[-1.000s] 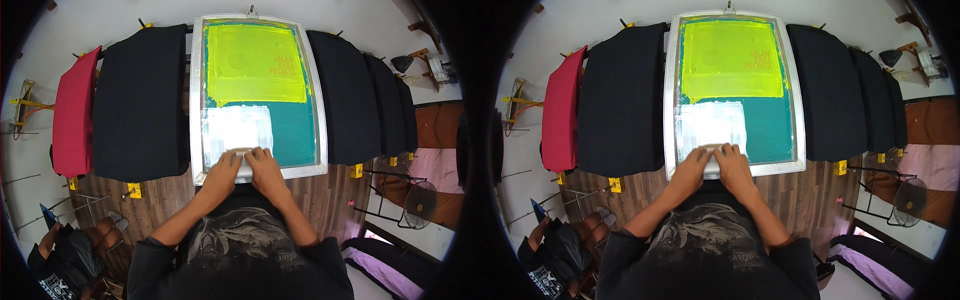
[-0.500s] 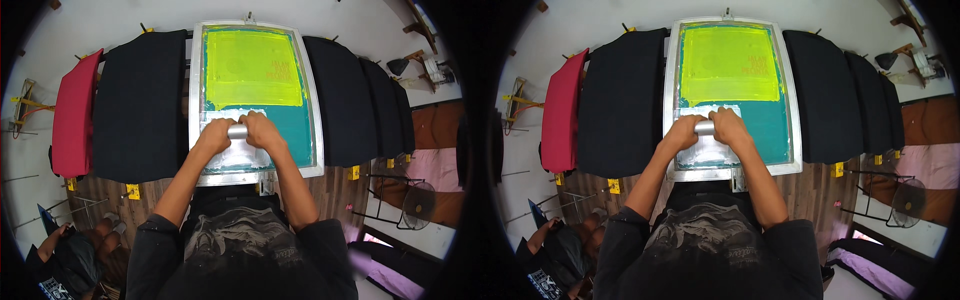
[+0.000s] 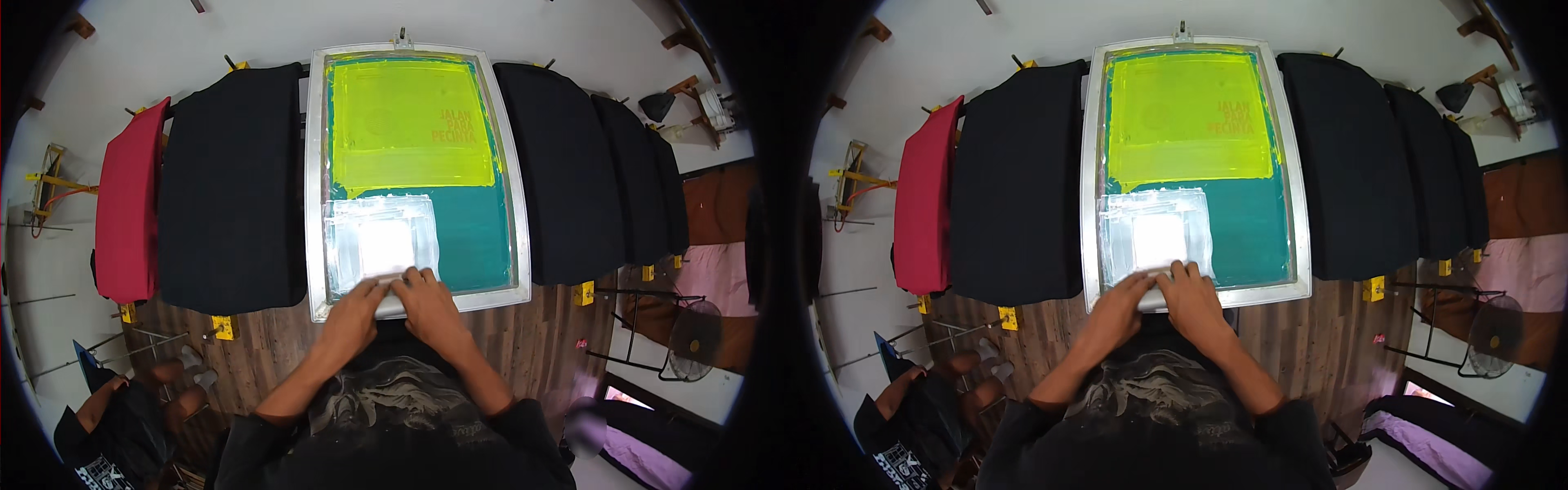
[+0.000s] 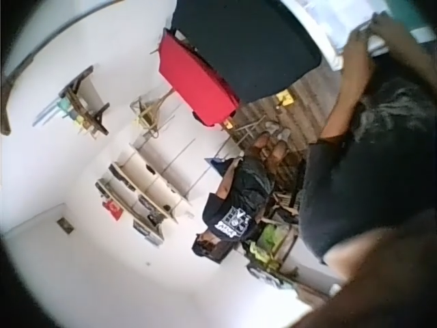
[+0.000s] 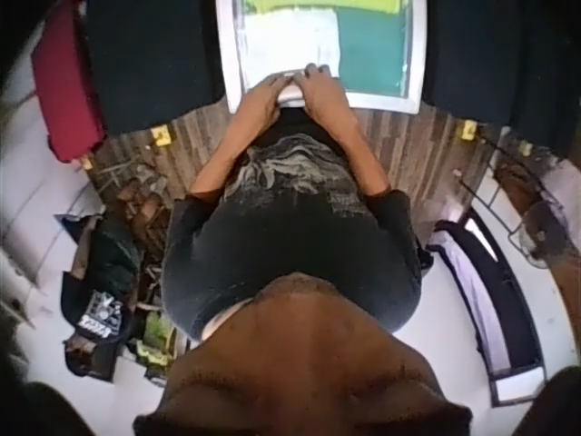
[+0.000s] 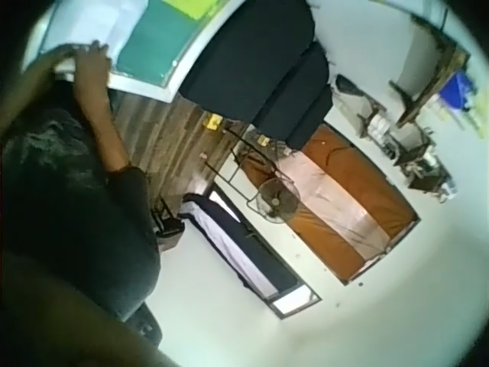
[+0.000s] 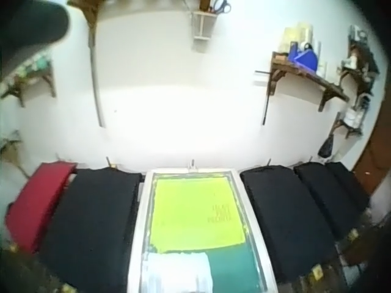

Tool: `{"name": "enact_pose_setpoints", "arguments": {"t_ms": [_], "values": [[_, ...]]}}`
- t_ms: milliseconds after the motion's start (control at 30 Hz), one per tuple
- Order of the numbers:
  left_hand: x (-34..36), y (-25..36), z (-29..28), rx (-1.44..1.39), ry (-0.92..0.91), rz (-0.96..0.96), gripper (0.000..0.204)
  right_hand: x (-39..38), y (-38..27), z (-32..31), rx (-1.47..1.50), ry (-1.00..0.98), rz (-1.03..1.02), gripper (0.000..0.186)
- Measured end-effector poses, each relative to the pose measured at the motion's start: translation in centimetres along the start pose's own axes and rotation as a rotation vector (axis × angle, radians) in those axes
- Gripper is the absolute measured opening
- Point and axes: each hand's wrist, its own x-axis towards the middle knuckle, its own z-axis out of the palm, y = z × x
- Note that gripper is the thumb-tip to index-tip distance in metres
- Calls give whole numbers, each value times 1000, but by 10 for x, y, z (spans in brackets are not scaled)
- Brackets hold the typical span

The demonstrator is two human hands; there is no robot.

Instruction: Applying ink to a screen using a squeegee to print a design onto a t-shirt.

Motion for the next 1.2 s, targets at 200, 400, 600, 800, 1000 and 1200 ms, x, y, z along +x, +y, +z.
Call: {"name": "enact_pose_setpoints", "arguments": {"t_ms": [200, 400, 600, 800, 1000, 1200], "values": [[63, -23, -15, -1, 211, 30, 60, 64, 24, -5, -134, 164, -24, 27], [25, -13, 19, -2, 160, -14, 71, 19, 17, 15, -109, 113, -21, 41], [3, 2, 10, 70, 56, -5, 66, 0, 5, 1, -122, 23, -24, 38], [40, -20, -4, -17, 144, 167, 65, 30, -6, -26, -295, 133, 80, 27], [28, -50, 15, -50, 193, 182, 65, 39, -20, -6, -443, 77, 70, 31], [-5, -40, 12, -22, 169, 169, 57, 15, -35, -2, -352, 55, 49, 32]]}}
